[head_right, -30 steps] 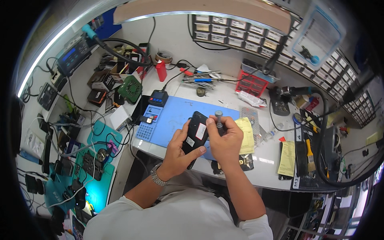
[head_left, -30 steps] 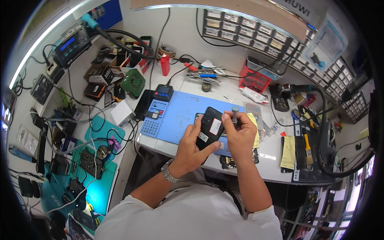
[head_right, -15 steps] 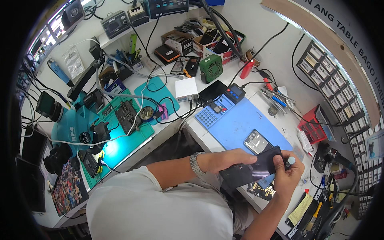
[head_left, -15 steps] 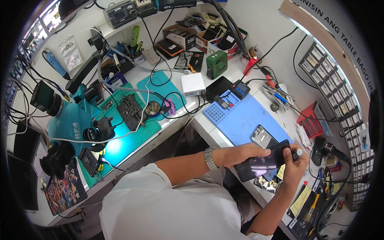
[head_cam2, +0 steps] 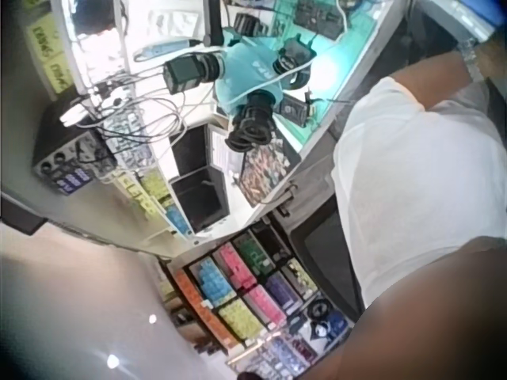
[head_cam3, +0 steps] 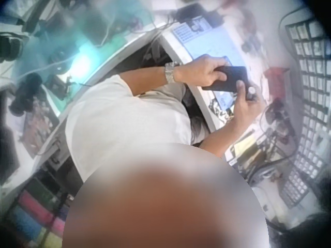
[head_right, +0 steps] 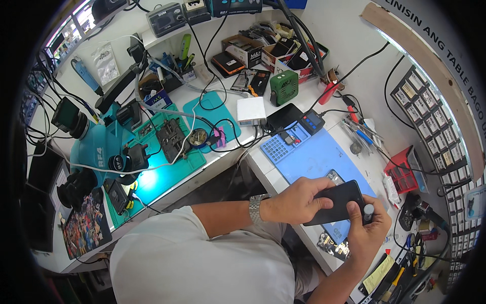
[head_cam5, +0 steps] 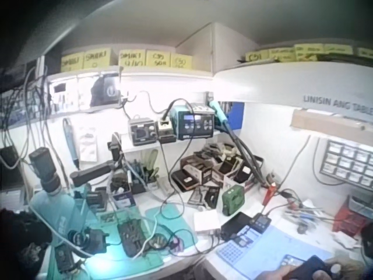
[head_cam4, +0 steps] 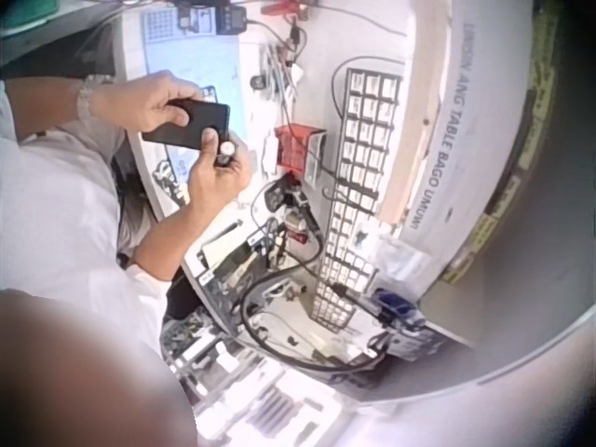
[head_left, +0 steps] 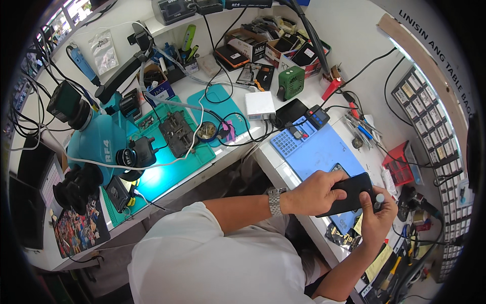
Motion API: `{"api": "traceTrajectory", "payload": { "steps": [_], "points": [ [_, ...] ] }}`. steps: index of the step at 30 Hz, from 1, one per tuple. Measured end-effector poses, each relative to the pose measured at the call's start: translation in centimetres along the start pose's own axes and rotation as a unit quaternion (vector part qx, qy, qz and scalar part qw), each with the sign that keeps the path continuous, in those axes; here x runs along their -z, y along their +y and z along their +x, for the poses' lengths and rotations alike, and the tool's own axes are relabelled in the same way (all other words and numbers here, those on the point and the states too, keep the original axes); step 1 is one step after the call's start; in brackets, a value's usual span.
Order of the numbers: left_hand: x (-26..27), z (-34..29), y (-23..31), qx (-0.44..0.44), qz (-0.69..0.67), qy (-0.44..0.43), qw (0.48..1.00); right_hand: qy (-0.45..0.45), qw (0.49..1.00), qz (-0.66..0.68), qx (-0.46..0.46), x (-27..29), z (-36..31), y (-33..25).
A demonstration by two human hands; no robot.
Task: The person handles multiple smartphones, removes and replaces back covers, and uses a yellow plastic clamp to secure a device. They also wipe surfaces and handle small components on a cluttered workbench.
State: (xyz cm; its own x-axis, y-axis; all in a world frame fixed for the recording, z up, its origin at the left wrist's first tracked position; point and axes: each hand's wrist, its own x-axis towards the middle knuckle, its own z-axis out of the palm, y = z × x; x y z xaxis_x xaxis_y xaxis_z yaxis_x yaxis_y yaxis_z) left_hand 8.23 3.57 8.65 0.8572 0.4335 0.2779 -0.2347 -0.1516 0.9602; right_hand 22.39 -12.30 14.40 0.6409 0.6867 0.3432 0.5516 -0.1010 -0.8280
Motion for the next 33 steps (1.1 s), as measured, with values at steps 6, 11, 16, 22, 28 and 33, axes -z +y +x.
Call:
{"api": "traceTrajectory", "payload": {
  "steps": [6, 11, 16, 22, 28, 33],
  "points": [
    [-0.3, 0.1, -0.3, -0.033, -0.019, 0.057, 0.998, 0.020, 0.998, 0.057, 0.023, -0.7, 0.1, 0.8],
    [0.6, 0.9, -1.5, -0.055, -0.054, 0.132, 0.988, 0.057, 0.998, 0.024, -0.003, -0.4, 0.2, 1.2],
    [6.6, 4.6, -1.0, -0.095, -0.117, 0.281, 0.948, 0.081, 0.994, 0.040, -0.063, 0.2, -0.5, 2.8],
    [19.7, 12.9, 0.3, -0.216, -0.108, 0.552, 0.798, 0.128, 0.986, 0.038, -0.097, 1.0, -3.4, 4.0],
    [22.2, 14.1, 0.9, -0.181, -0.199, 0.571, 0.776, 0.099, 0.985, -0.082, -0.111, 0.7, -5.0, 6.5],
    [15.8, 8.5, 0.8, -0.151, -0.297, 0.372, 0.866, 0.051, 0.975, -0.204, -0.076, -0.4, -2.1, 10.8]
  ]
}}
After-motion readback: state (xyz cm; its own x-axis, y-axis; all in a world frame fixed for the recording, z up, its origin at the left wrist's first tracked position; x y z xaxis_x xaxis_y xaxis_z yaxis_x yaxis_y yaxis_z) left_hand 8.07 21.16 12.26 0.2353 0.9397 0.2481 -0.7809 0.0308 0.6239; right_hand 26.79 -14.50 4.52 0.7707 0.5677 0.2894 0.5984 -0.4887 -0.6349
